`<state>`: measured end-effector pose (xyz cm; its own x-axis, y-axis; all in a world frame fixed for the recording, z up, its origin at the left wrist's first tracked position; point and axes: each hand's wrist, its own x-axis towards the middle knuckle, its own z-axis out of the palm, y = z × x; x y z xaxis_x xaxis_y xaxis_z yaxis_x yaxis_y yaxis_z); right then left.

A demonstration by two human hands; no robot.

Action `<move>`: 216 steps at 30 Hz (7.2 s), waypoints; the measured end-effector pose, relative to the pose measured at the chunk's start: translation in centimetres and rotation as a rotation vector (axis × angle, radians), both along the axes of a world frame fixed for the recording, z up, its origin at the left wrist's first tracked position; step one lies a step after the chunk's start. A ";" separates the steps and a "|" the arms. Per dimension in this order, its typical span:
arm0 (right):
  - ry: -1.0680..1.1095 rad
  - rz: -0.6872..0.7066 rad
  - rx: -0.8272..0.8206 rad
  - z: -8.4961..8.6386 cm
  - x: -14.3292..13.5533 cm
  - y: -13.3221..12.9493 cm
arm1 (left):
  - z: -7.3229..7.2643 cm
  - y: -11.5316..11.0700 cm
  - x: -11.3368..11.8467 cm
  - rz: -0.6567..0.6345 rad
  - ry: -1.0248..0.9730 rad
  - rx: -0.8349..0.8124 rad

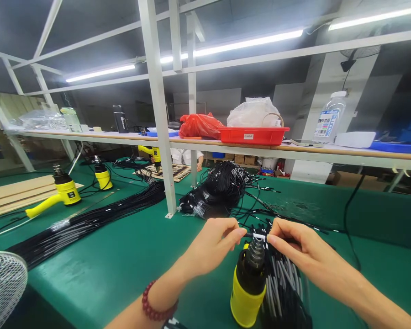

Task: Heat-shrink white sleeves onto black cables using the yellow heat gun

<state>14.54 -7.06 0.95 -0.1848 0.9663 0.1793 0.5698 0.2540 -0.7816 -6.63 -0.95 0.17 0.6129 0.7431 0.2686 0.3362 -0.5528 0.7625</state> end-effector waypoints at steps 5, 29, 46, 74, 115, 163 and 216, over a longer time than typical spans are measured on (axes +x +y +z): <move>-0.023 -0.009 0.002 -0.3 0.4 0.7 | -0.4 0.5 0.3 0.025 -0.016 0.007; -0.078 -0.055 -0.015 -0.2 1.2 0.4 | 0.1 0.6 0.6 0.032 -0.050 -0.037; -0.105 -0.030 -0.004 0.1 0.8 0.1 | -0.3 0.6 0.6 0.002 -0.032 -0.053; -0.168 -0.066 0.029 0.5 0.9 0.3 | -0.5 0.7 0.6 0.075 -0.169 0.075; -0.186 0.011 0.010 0.1 1.2 0.2 | -0.1 0.1 0.4 0.002 -0.027 0.004; -0.213 -0.091 0.052 -0.1 1.1 0.3 | -0.4 0.1 0.7 0.069 -0.002 0.117; -0.107 -0.016 0.050 -0.6 1.2 0.6 | -0.6 -0.1 0.8 0.059 -0.112 0.110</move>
<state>15.74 -6.43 0.31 -0.1897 0.9598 0.2070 0.6537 0.2807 -0.7028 -5.86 -1.07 -0.42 0.5302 0.7395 0.4149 0.2867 -0.6168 0.7330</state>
